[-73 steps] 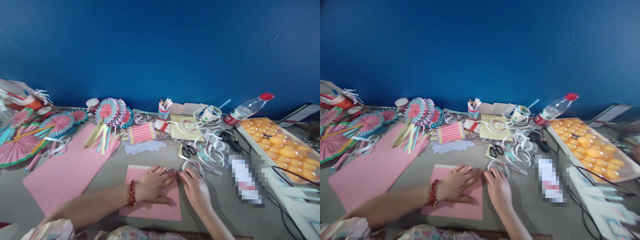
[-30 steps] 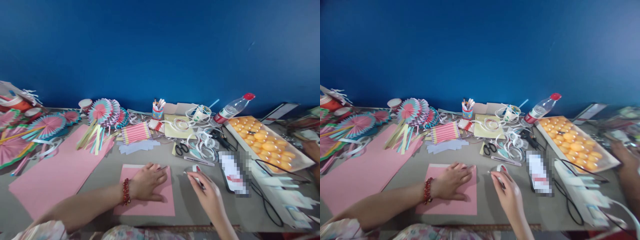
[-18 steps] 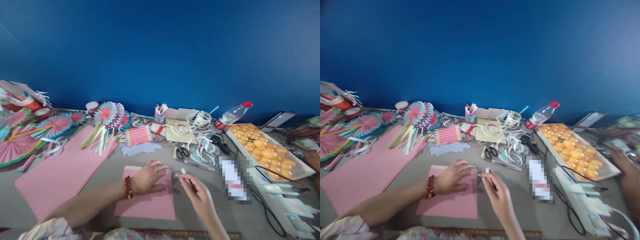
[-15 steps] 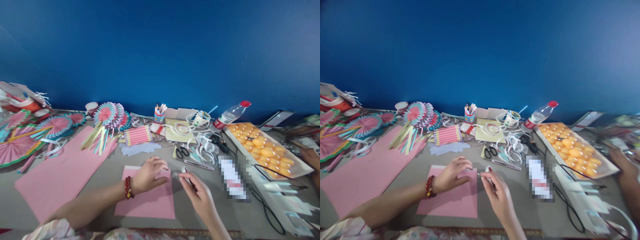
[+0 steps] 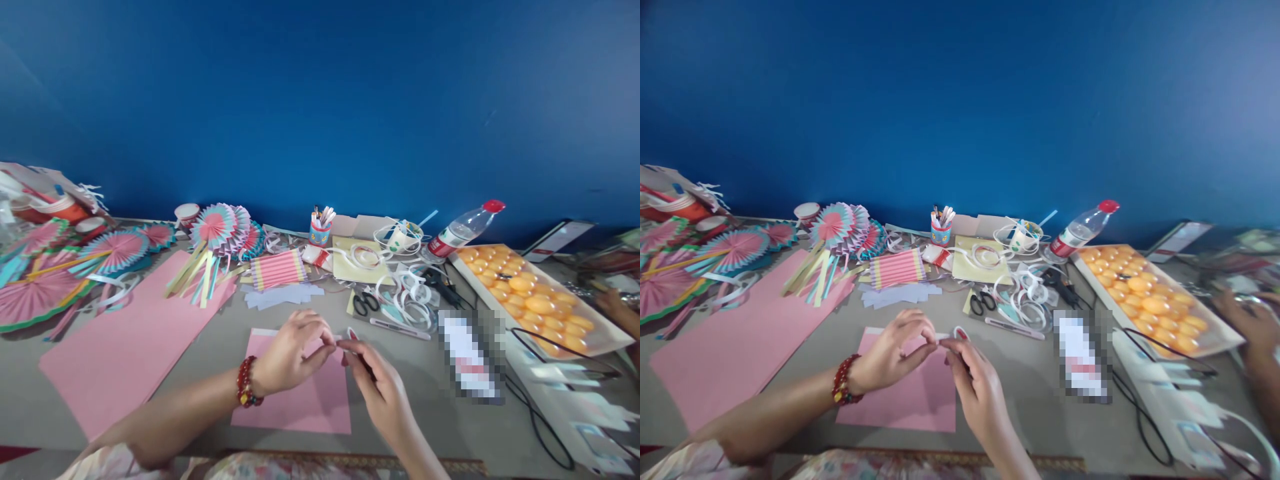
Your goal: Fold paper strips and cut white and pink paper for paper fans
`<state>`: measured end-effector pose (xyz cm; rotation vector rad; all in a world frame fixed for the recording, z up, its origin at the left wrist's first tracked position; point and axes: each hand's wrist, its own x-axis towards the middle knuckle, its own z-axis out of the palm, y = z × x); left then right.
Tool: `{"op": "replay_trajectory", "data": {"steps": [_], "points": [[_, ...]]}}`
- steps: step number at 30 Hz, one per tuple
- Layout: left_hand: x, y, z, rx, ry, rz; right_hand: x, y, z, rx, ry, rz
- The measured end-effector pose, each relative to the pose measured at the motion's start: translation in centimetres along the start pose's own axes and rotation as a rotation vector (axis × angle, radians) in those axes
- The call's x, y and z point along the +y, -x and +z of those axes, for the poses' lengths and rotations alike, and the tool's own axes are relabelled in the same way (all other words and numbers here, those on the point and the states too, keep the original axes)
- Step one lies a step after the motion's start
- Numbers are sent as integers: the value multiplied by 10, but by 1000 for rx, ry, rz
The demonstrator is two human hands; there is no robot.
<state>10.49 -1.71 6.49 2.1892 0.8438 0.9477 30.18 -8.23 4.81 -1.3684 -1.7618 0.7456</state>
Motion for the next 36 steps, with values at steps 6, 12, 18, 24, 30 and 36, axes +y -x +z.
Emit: {"op": "replay_trajectory", "data": {"steps": [6, 12, 18, 24, 30, 36], "points": [[2, 11, -14, 84, 12, -21, -3, -2, 7, -94, -32, -28], [-4, 43, -37, 57, 56, -242, -1, 3, -25, -231, 107, -55], [-8, 106, -39, -91, 110, -397, 0, 23, -29, -430, 386, -287], [-25, 142, -24, -93, -83, -258, 26, 35, 9, -303, 547, -506], [-48, 109, -25, -37, -172, -204, 45, 5, 13, -187, 623, -464], [-52, 82, -36, 79, -180, -266, 30, -19, -6, -148, 639, -489]]}}
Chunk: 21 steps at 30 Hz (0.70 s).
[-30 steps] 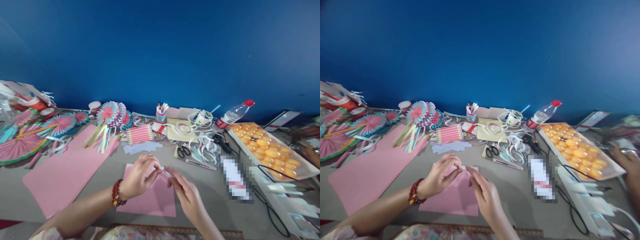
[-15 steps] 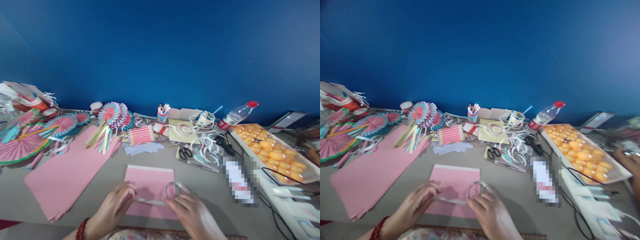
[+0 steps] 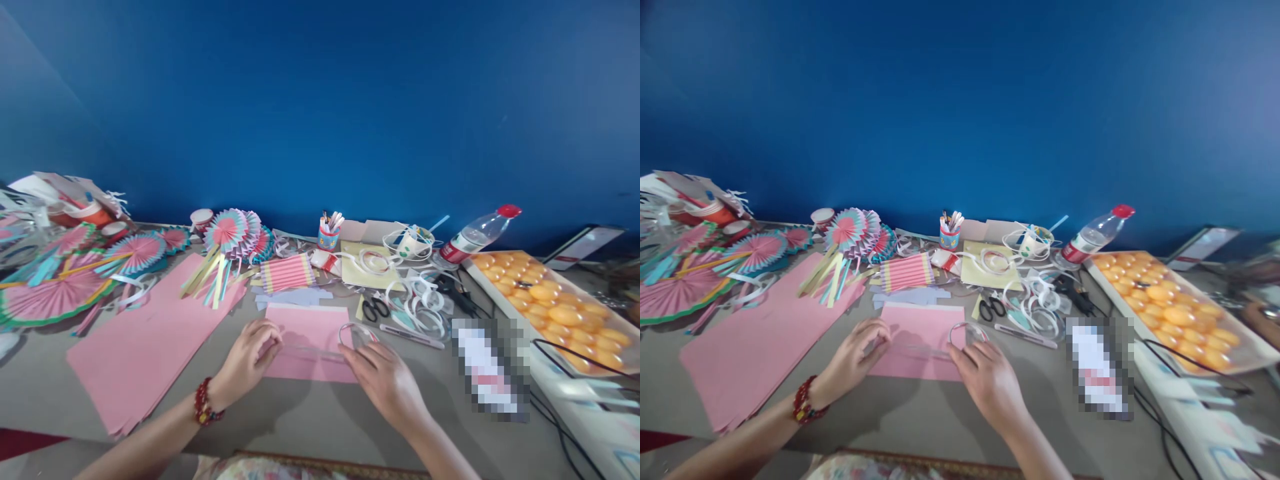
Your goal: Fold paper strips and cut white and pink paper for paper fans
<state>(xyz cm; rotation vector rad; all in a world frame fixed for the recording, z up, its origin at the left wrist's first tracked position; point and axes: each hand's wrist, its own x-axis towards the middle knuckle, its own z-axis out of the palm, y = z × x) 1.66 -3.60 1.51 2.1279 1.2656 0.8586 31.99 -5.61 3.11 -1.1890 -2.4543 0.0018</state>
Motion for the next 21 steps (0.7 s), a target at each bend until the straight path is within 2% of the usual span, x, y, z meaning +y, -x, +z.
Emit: {"op": "replay_trajectory", "data": {"steps": [3, 7, 10, 15, 21], "points": [[4, 1, -11, 37, 0, -80, 1, -3, -15, 7, -96, 52], [5, 8, -23, 6, 44, -189, 8, 1, -30, -103, -264, 142], [5, 12, -23, -42, 21, -212, 15, 9, -36, -132, -220, 224], [3, 13, -15, -95, -33, -192, 12, 24, -35, -201, -63, 287], [-5, 13, -19, -90, -126, -183, 1, 22, -23, -297, -148, 353]]}}
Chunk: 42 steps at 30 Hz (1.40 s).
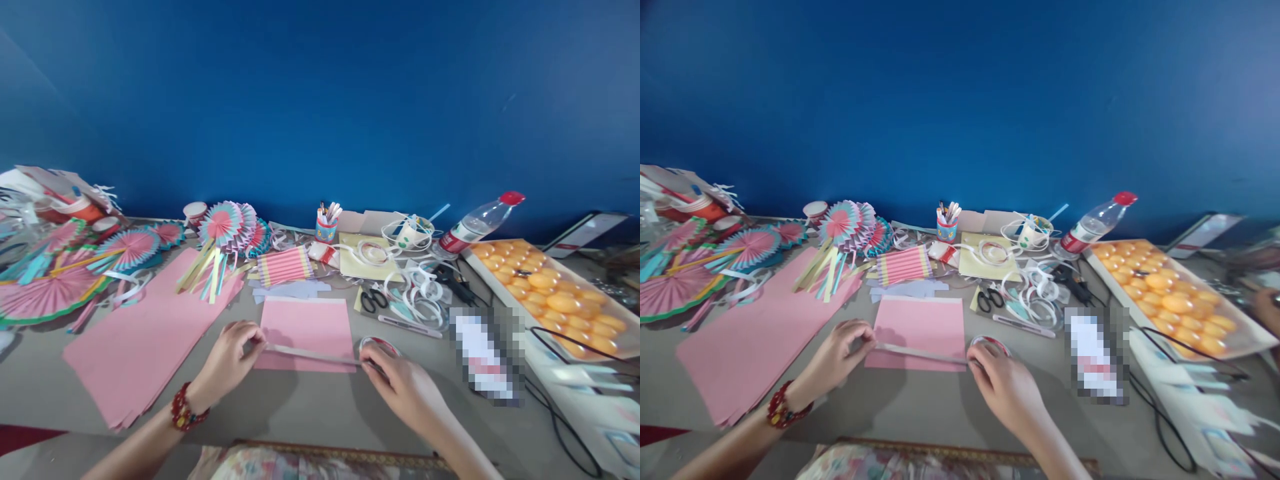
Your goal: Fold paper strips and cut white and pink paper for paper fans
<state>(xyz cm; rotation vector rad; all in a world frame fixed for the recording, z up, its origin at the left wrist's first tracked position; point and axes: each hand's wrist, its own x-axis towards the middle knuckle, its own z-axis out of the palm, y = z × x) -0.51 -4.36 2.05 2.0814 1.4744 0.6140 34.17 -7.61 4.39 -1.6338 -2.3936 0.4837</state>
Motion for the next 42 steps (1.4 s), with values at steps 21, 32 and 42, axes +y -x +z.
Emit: {"op": "replay_trajectory", "data": {"steps": [21, 32, 42], "points": [[-4, 13, -2, -74, -122, 20, 5, -11, 19, -102, 174, 21], [-7, 16, -1, -97, -179, 55, -4, -14, 20, -197, 251, 33], [-5, 17, 0, -97, -205, 58, -4, -15, 21, -184, 245, 2]]}}
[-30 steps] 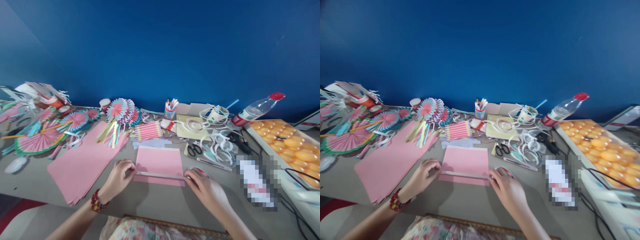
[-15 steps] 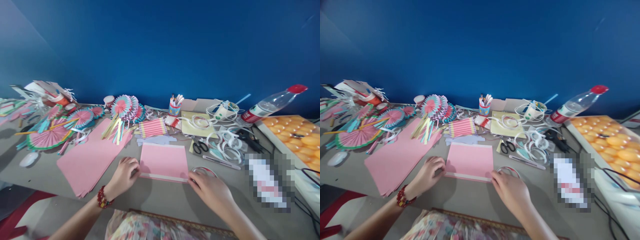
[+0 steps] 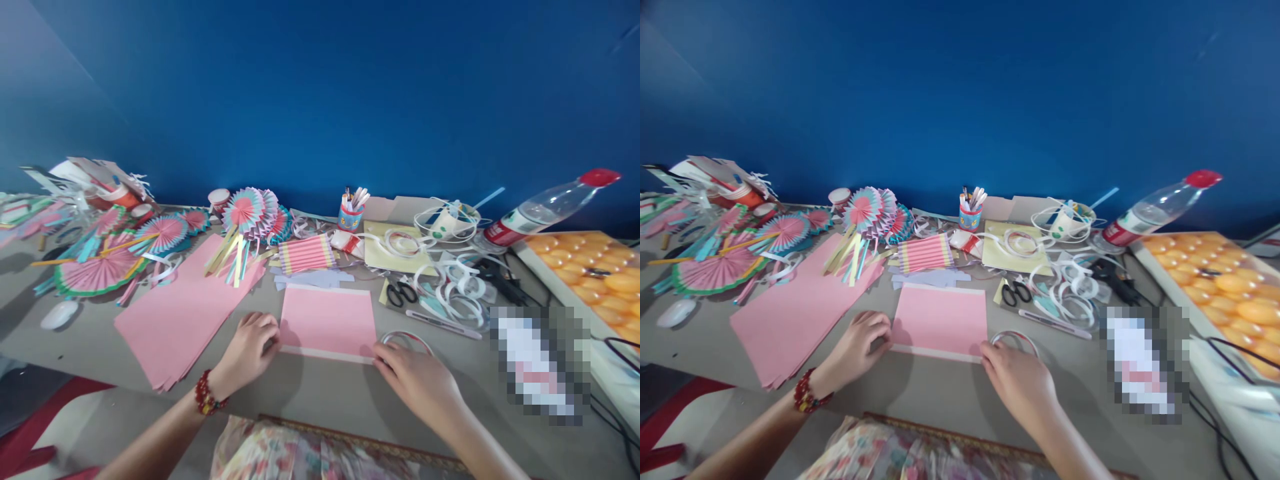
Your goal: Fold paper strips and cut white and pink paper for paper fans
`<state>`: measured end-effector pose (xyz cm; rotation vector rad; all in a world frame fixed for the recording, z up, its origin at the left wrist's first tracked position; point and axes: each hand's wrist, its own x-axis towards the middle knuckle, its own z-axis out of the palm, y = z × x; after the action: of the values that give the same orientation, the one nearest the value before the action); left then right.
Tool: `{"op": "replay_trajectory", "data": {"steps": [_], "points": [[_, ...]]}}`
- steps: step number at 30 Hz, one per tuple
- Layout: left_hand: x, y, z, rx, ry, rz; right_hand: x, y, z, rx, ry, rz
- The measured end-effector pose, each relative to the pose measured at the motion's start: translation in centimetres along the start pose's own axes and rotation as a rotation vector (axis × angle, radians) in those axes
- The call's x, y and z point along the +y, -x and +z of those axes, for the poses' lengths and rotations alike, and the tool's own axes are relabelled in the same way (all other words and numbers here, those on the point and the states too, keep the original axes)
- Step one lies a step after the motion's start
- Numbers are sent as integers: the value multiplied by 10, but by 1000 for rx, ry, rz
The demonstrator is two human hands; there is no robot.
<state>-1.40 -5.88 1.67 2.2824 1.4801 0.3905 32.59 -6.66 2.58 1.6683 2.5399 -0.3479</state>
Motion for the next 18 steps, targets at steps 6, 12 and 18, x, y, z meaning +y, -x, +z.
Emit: {"op": "replay_trajectory", "data": {"steps": [6, 12, 18], "points": [[3, 0, -1, -3, -27, 13, -1, 0, 0, -33, 11, 10], [4, -2, -3, -25, -74, 29, -3, -1, -4, -67, -1, 35], [6, -2, -3, -17, -125, 49, -8, -3, -8, -120, 36, 70]]}}
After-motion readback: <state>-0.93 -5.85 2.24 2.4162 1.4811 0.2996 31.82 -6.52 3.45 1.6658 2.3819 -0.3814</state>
